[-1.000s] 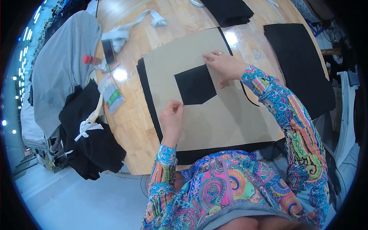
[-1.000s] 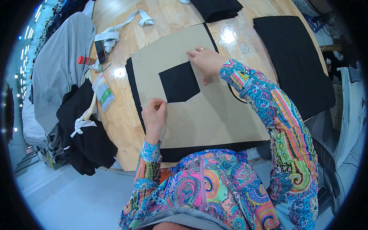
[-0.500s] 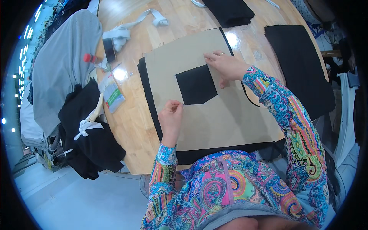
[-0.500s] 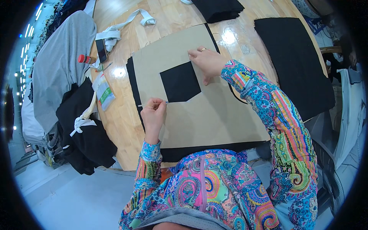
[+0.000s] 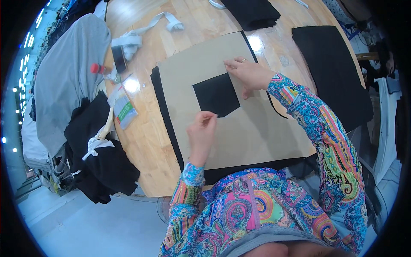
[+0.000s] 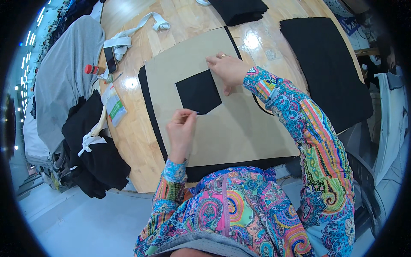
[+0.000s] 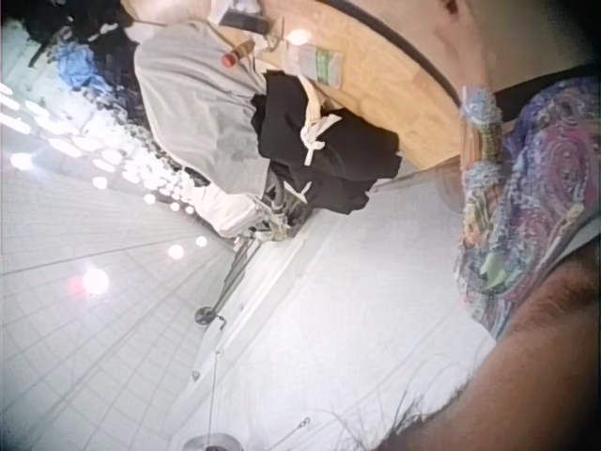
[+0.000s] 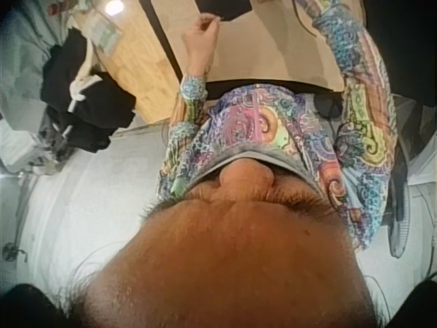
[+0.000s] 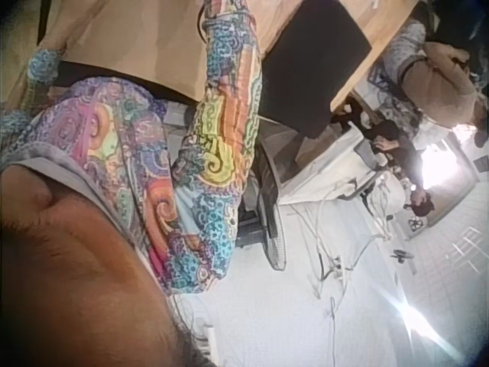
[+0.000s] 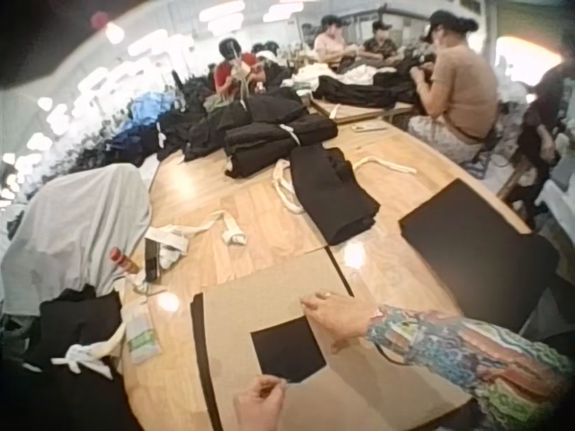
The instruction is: The person uses a cardboard template and a blue marking tool to trace shapes onto a stack of black fabric. They repeatedly align the template, trace the outline, and move the template to a new position on the fabric stack.
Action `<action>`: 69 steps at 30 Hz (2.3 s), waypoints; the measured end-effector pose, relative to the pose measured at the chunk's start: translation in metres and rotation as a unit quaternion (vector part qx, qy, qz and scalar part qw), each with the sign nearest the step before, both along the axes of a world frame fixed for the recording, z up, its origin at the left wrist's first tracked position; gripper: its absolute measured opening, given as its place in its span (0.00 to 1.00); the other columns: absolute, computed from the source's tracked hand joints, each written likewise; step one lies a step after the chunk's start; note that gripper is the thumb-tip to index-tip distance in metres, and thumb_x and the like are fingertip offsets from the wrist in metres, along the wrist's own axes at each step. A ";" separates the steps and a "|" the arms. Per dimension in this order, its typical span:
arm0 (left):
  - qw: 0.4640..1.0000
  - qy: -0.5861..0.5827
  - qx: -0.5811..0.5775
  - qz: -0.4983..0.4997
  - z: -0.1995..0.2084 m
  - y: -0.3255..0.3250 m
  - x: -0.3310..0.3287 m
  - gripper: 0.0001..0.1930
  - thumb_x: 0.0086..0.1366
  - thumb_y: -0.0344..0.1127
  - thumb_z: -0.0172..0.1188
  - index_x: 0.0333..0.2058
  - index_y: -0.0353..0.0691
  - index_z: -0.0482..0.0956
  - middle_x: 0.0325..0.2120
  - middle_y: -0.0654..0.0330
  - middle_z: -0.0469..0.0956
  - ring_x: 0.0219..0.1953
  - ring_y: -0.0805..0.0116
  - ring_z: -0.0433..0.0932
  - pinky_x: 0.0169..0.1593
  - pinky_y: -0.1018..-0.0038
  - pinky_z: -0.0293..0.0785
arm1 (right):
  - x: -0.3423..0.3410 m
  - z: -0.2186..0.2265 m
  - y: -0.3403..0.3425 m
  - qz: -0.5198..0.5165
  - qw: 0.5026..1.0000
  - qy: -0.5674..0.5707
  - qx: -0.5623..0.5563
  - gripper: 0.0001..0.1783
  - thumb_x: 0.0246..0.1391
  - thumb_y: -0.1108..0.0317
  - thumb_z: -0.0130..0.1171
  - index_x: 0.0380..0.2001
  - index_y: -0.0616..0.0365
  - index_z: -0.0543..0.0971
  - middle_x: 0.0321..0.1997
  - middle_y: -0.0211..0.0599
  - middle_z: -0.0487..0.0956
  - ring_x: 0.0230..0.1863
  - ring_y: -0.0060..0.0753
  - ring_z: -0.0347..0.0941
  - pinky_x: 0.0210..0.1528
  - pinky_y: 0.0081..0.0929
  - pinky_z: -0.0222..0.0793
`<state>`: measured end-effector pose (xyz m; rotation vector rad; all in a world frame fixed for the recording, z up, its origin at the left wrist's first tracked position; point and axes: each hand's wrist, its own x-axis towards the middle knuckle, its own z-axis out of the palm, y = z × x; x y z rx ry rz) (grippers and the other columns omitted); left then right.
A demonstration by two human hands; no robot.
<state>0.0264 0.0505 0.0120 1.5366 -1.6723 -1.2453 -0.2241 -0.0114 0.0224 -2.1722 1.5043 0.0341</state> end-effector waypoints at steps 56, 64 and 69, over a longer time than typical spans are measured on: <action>0.992 0.106 -0.071 0.026 -0.036 -0.077 -0.080 0.06 0.61 0.27 0.59 0.36 0.31 0.77 0.28 0.57 0.81 0.31 0.73 0.80 0.36 0.80 0.76 | 0.001 -0.007 0.000 0.014 0.999 0.020 -0.028 0.55 0.16 0.63 0.80 0.55 0.70 0.67 0.64 0.45 0.61 0.64 0.51 0.57 0.63 0.33 0.61; 0.992 -0.007 -0.121 0.017 -0.027 -0.075 -0.090 0.07 0.59 0.31 0.60 0.33 0.33 0.81 0.27 0.55 0.83 0.29 0.72 0.81 0.36 0.76 0.76 | 0.001 -0.008 0.002 0.004 0.999 0.016 -0.032 0.52 0.17 0.64 0.80 0.53 0.69 0.69 0.63 0.45 0.62 0.63 0.50 0.58 0.63 0.32 0.61; 0.993 -0.006 -0.120 0.020 -0.033 -0.077 -0.089 0.06 0.60 0.30 0.60 0.33 0.33 0.80 0.27 0.55 0.83 0.29 0.73 0.81 0.36 0.77 0.76 | 0.001 -0.006 0.003 0.001 0.999 0.014 -0.032 0.53 0.17 0.64 0.80 0.53 0.70 0.68 0.64 0.45 0.62 0.63 0.49 0.58 0.63 0.32 0.61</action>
